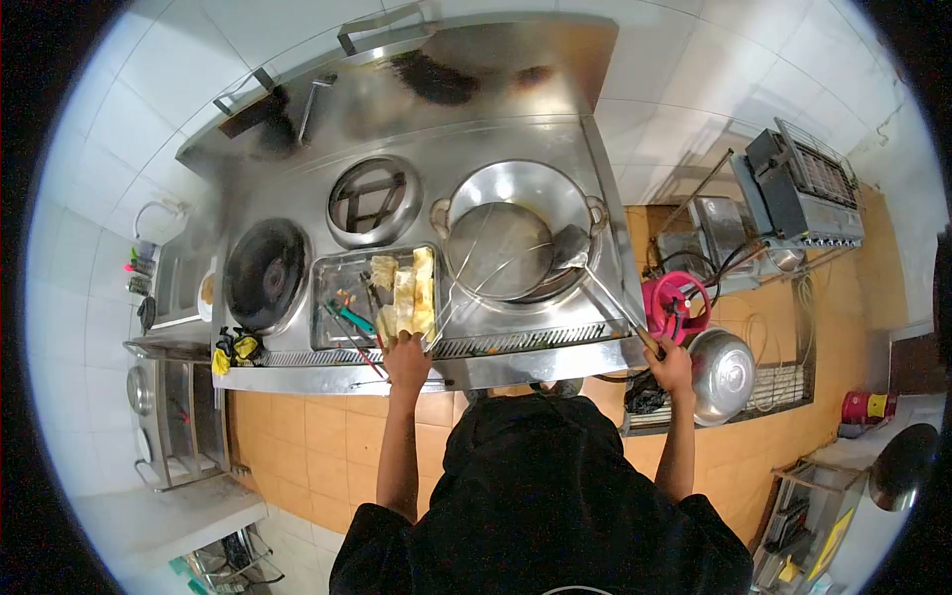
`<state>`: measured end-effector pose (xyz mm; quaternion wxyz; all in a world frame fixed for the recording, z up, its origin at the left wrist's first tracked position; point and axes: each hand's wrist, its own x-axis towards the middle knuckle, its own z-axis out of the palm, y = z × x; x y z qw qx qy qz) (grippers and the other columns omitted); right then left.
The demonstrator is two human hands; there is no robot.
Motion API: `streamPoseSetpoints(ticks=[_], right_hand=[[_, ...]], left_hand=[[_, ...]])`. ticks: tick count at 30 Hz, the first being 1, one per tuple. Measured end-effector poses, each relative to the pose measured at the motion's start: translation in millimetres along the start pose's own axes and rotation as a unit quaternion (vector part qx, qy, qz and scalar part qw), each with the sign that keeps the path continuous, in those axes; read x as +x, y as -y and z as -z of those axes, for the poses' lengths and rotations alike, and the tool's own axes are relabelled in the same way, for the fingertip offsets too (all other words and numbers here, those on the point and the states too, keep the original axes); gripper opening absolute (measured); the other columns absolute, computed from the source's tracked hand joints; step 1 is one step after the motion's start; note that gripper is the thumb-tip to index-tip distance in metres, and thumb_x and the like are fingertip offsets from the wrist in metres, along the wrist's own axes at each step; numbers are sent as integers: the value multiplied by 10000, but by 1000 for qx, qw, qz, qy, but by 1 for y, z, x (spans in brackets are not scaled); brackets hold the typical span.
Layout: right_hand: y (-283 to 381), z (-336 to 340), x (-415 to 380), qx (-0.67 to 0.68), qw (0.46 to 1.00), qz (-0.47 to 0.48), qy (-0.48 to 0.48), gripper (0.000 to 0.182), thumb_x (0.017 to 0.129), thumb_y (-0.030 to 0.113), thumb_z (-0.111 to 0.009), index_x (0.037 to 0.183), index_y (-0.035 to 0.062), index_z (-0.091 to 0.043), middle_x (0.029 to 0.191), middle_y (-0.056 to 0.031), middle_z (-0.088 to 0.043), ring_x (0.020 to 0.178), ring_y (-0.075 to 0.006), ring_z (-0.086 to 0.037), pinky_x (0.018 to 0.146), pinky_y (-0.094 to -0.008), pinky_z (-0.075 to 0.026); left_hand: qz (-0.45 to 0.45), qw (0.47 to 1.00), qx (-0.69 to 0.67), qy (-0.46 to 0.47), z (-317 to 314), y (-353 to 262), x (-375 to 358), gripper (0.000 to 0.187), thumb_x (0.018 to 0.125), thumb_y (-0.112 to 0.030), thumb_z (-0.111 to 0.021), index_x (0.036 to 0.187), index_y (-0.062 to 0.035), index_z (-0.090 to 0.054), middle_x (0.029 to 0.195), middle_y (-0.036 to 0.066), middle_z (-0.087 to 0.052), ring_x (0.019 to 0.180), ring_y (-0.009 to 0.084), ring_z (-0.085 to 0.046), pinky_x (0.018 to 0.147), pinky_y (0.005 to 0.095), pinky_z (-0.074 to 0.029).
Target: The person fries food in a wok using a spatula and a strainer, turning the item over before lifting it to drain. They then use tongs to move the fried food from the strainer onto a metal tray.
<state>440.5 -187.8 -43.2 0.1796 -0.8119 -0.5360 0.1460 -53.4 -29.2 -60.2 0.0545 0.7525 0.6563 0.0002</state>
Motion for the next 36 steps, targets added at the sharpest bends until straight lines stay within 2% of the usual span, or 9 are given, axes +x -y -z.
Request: streamPoseSetpoints(ticks=[2,5,8,13,18,28,30,34,36], right_hand=[[-3,-4,2,19,1000,7,4,333,826,348,-693,1000,67,-652,800,-212,-666,779,-421,-650,677,-483,-496],[-14,-14,5,34,999,0,19,323,821,337,-702,977,59,-654,787,-197,-665,773,-406,-655,670,-464,-495],[-17,-21,6,43,999,-5,32,327,821,340,-703,959,48,-654,780,-191,-662,766,-398,-654,667,-452,-492],[-15,-28,7,64,997,2,35,365,838,380,-685,970,41,-657,785,-200,-656,783,-402,-649,683,-444,-492],[-13,-30,5,0,999,-24,47,481,855,499,-635,1008,44,-658,795,-217,-654,801,-418,-645,704,-473,-488],[-30,-47,0,-10,997,-48,59,521,863,550,-608,1027,57,-639,838,-240,-658,845,-444,-637,745,-498,-485],[-25,-48,-4,1,999,-38,23,482,876,499,-619,1061,54,-613,884,-243,-665,881,-458,-630,757,-520,-478],[-23,-50,-6,23,997,-69,36,430,872,438,-645,1066,56,-602,986,-233,-651,965,-440,-603,843,-521,-467],[-29,-60,-8,-50,997,31,-59,356,853,352,-680,1034,59,-587,1010,-194,-609,1002,-420,-562,878,-504,-445]], left_hand=[[3,999,6,40,-7,-1,-1,336,750,-237,-741,1063,-128,-686,1037,99,-640,1078,329,-604,912,496,-467],[-15,998,48,28,-15,-3,-4,412,736,-317,-774,1091,-140,-664,1033,101,-650,1019,326,-626,881,522,-451],[-17,998,46,31,-19,-3,-6,412,737,-325,-767,1092,-143,-665,1039,98,-651,1026,324,-624,887,541,-440],[-9,997,59,47,-18,-7,-5,392,742,-302,-755,1085,-135,-665,1047,98,-651,1051,319,-615,886,550,-443],[-3,995,81,56,-27,-6,-4,399,740,-283,-750,1094,-125,-656,1043,102,-650,1065,324,-609,886,555,-449],[0,996,84,42,-44,0,-4,414,719,-264,-766,1076,-114,-619,1046,101,-646,1073,344,-602,908,569,-446],[3,995,91,43,-43,0,-6,426,714,-262,-771,1083,-115,-615,1046,102,-645,1075,346,-601,910,571,-445],[3,997,67,37,-35,-3,-11,438,710,-251,-776,1095,-126,-608,1063,104,-640,1079,348,-599,923,580,-438],[5,998,52,36,-35,-3,-13,441,710,-247,-777,1099,-128,-605,1068,104,-639,1080,347,-598,928,582,-436]])
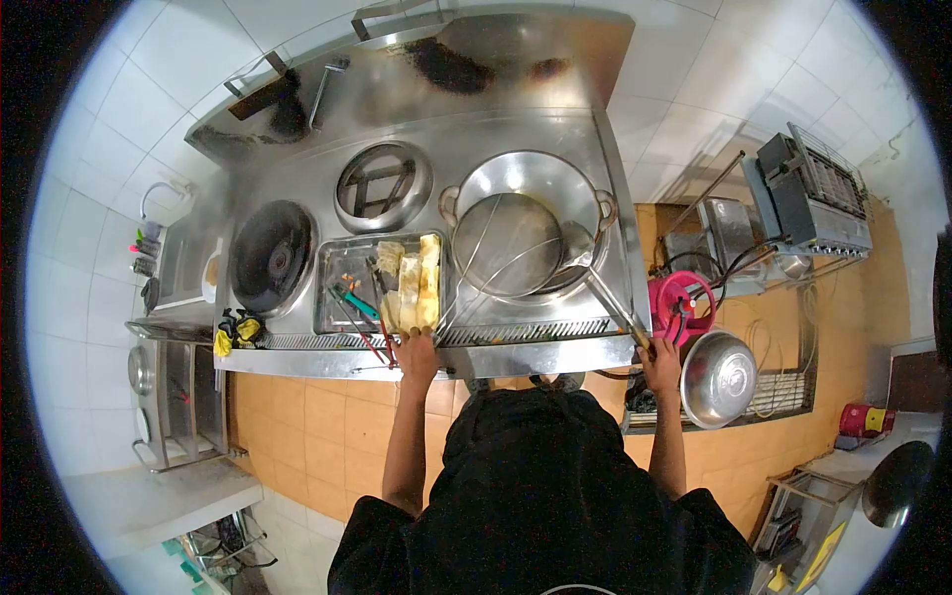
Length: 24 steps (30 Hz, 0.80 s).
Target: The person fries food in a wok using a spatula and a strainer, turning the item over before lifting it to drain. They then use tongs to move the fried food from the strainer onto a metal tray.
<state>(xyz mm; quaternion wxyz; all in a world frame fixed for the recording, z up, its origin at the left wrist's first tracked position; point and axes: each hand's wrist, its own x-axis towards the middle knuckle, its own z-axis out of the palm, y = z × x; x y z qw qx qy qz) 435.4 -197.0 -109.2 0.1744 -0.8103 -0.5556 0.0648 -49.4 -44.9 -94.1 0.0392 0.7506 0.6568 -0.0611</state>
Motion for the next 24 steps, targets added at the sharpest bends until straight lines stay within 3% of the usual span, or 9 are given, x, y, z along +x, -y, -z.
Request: streamPoseSetpoints(ticks=[12,15,18,20,24], right_hand=[[2,-6,-4,85,996,-17,-13,326,821,229,-688,1069,52,-573,1037,-200,-554,984,-429,-543,838,-501,-445],[0,-12,-2,83,996,4,-33,328,813,201,-683,1075,44,-562,1045,-208,-543,973,-433,-545,817,-501,-454],[2,-10,-1,55,998,-18,-9,336,807,190,-679,1080,41,-553,1046,-210,-534,982,-432,-544,820,-504,-451],[4,-9,-1,63,998,-10,-21,328,820,198,-677,1079,42,-550,1016,-199,-529,956,-418,-538,809,-487,-445],[1,-9,0,106,994,-29,11,334,819,215,-651,1088,45,-548,1044,-207,-529,951,-428,-541,808,-504,-446]], left_hand=[[50,999,-16,-11,9,-19,-6,413,751,-280,-746,1075,-92,-572,1060,123,-637,1072,352,-600,925,560,-441],[71,996,-58,-3,17,-35,-11,504,761,-245,-732,1188,-50,-546,1132,154,-592,1112,358,-553,902,527,-415],[86,991,-85,-59,10,-48,-18,656,763,-258,-732,1322,-51,-458,1219,153,-528,1170,356,-486,906,530,-390],[90,988,-98,-76,9,-59,-22,837,736,-267,-756,1426,-37,-341,1348,220,-430,1252,406,-409,946,568,-362],[63,990,-111,-64,-2,-81,-31,859,789,-286,-716,1462,-21,-252,1407,254,-332,1333,440,-297,978,635,-305]])
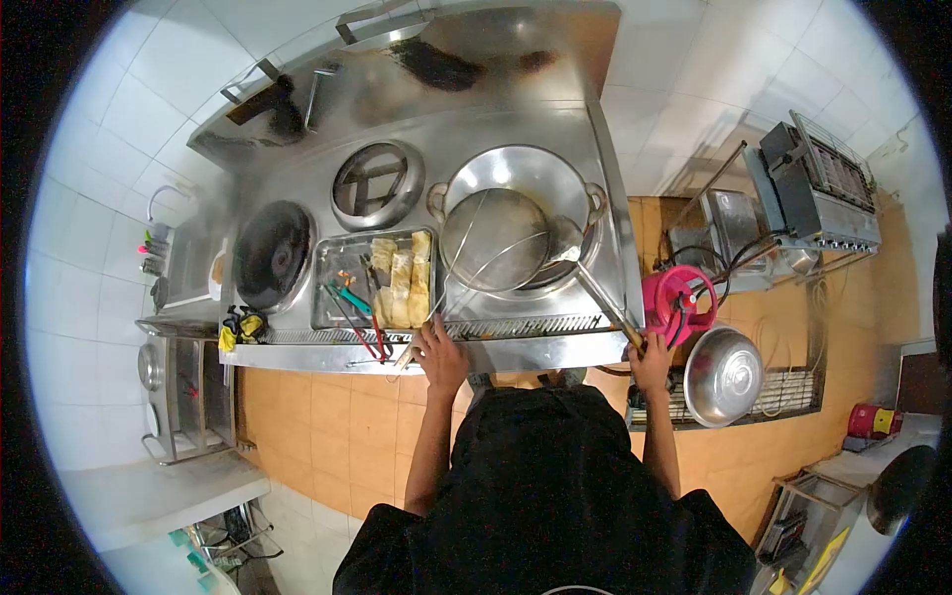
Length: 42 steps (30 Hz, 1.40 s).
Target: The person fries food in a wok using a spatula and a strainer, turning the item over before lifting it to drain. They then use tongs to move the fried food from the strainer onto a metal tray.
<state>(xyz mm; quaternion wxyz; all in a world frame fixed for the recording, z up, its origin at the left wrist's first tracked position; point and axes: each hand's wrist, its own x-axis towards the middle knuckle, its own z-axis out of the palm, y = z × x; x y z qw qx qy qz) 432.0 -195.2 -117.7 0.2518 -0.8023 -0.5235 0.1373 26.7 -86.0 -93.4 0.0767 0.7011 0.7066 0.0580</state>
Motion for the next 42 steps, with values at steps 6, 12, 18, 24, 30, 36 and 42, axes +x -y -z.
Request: streamPoseSetpoints(ticks=[6,12,18,24,30,36,42], right_hand=[[-7,1,3,4,1000,30,-1,324,820,233,-653,1062,44,-551,997,-190,-547,944,-409,-553,795,-497,-453],[-12,10,12,34,996,77,11,374,787,285,-705,1036,46,-561,975,-167,-574,905,-380,-573,772,-467,-463],[-9,24,24,138,987,9,81,383,755,268,-763,1012,53,-577,875,-120,-584,788,-298,-589,730,-409,-464],[-30,32,40,239,959,29,148,285,750,211,-767,938,61,-615,799,-100,-582,761,-277,-577,712,-379,-454],[-46,28,44,232,956,58,168,314,731,220,-781,962,71,-628,783,-104,-558,761,-282,-560,713,-383,-425],[-60,40,48,268,930,112,224,462,710,265,-809,1089,57,-646,893,-135,-622,848,-329,-598,754,-408,-443],[-73,43,48,292,914,108,260,504,754,305,-792,1171,70,-636,1017,-159,-661,950,-347,-614,857,-425,-460]], left_hand=[[-37,999,-11,2,-22,-35,-20,794,852,-359,-657,1451,-11,-269,1414,274,-309,1355,452,-260,980,681,-274],[7,994,-95,-51,-38,-67,-20,642,891,-307,-632,1364,39,-372,1412,270,-321,1349,416,-273,1037,601,-225],[-35,986,-57,-151,-52,-62,-13,523,900,-183,-624,1318,32,-396,1351,217,-400,1318,398,-308,1042,562,-190],[-54,993,-7,-109,-58,-57,-17,325,926,-196,-512,1196,-15,-507,1289,180,-465,1305,389,-315,1048,547,-161],[-48,990,49,-127,-69,-50,-22,191,930,-226,-495,984,-57,-566,1191,135,-529,1221,372,-377,1005,544,-196],[-49,985,72,-149,-71,-46,-23,195,949,-258,-504,946,-73,-563,1178,100,-537,1191,337,-392,993,526,-225],[-12,987,91,-131,-74,-38,-25,255,958,-272,-497,1025,-35,-562,1239,119,-518,1223,347,-363,1010,533,-220]])
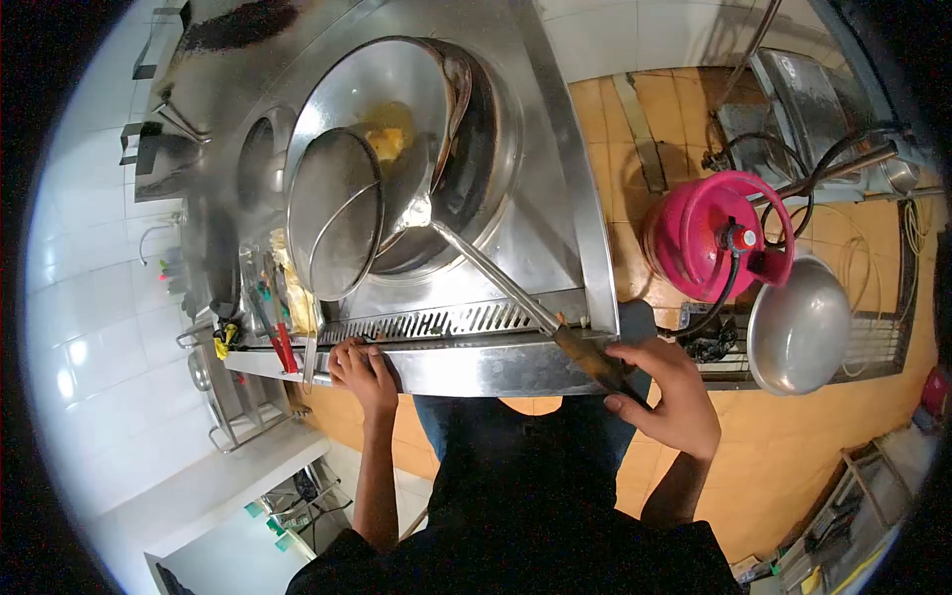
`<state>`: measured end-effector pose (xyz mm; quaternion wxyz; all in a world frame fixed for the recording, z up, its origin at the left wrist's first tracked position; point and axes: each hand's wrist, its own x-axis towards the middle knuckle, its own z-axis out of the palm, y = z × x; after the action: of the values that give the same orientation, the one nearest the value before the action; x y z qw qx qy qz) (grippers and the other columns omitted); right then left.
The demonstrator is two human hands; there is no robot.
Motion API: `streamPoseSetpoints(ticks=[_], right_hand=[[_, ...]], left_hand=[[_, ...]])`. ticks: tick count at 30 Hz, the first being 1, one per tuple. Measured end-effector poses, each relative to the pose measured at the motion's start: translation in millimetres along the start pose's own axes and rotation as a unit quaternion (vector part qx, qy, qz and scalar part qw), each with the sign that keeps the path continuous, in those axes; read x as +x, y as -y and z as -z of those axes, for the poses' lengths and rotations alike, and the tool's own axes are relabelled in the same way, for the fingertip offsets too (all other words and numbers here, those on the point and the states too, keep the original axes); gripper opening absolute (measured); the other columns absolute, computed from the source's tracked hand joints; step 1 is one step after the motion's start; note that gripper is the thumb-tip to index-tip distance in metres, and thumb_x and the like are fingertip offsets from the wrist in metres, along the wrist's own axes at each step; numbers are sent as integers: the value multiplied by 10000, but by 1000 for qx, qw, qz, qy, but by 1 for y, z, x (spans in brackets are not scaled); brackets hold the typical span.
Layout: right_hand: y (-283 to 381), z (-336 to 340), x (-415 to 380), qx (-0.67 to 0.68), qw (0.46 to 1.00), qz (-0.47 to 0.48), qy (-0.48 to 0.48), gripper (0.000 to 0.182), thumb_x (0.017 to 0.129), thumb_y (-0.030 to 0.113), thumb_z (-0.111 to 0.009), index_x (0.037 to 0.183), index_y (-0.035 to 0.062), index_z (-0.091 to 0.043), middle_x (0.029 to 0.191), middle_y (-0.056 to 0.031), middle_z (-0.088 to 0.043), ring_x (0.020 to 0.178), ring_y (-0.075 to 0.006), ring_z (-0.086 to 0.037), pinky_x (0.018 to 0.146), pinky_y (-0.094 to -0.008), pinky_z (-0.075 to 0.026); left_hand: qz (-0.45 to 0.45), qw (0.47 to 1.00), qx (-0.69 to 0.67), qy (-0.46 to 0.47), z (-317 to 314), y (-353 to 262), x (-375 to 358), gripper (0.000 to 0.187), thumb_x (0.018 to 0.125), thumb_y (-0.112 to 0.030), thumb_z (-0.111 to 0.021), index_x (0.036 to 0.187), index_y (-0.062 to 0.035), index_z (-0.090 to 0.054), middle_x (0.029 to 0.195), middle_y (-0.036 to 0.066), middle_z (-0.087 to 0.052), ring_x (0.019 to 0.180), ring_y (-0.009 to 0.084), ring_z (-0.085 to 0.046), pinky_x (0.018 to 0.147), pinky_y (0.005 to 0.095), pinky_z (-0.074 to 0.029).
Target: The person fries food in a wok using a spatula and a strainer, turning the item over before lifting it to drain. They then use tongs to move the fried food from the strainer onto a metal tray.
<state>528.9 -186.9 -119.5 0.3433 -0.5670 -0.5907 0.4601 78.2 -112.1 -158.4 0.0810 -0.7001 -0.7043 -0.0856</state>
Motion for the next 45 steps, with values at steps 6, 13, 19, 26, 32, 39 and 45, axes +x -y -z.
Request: streamPoseSetpoints(ticks=[6,13,19,26,32,39,45], right_hand=[[6,15,2,-14,999,-28,44,487,814,342,-752,1204,80,-622,1000,-140,-672,962,-353,-617,886,-423,-461],[14,18,2,28,996,-77,36,509,845,400,-706,1238,94,-599,996,-159,-644,994,-358,-604,906,-440,-453],[46,28,-1,-106,987,-86,-82,429,872,338,-665,1184,52,-597,1098,-198,-604,1037,-385,-569,899,-458,-444],[37,-20,-10,-161,981,-55,-97,497,829,231,-723,1261,63,-545,1136,-207,-556,1051,-405,-547,878,-482,-458],[34,-79,-14,-288,940,-144,-113,610,855,248,-682,1391,106,-429,1224,-201,-489,1156,-410,-487,937,-518,-406],[62,-94,2,-359,893,-223,-155,632,794,332,-718,1334,126,-462,1248,-144,-534,1173,-384,-491,957,-578,-356],[55,-95,6,-349,882,-272,-161,671,775,413,-724,1338,167,-455,1309,-156,-528,1211,-430,-478,928,-660,-347]], left_hand=[[16,999,39,10,-5,3,-4,321,965,-290,-494,1113,-13,-561,1279,126,-490,1245,342,-345,1022,543,-213],[45,994,74,73,9,-5,-2,315,955,-280,-518,1156,-39,-546,1295,132,-463,1240,367,-347,998,573,-240],[25,988,49,145,25,-11,6,328,924,-250,-543,1180,-46,-531,1284,172,-446,1249,382,-336,957,621,-248],[2,987,-29,156,64,-12,5,402,831,-202,-650,1207,-132,-527,1344,144,-389,1317,382,-284,984,647,-248],[89,987,-90,98,61,37,-1,463,811,-141,-655,1239,-78,-489,1315,195,-406,1251,408,-334,976,573,-275],[36,972,-220,76,46,75,-3,310,784,-145,-664,1081,-109,-580,1195,92,-515,1146,325,-441,904,512,-331],[-67,961,-252,90,66,91,33,182,841,-124,-630,1015,-87,-587,1060,111,-606,1013,330,-548,862,513,-376]])
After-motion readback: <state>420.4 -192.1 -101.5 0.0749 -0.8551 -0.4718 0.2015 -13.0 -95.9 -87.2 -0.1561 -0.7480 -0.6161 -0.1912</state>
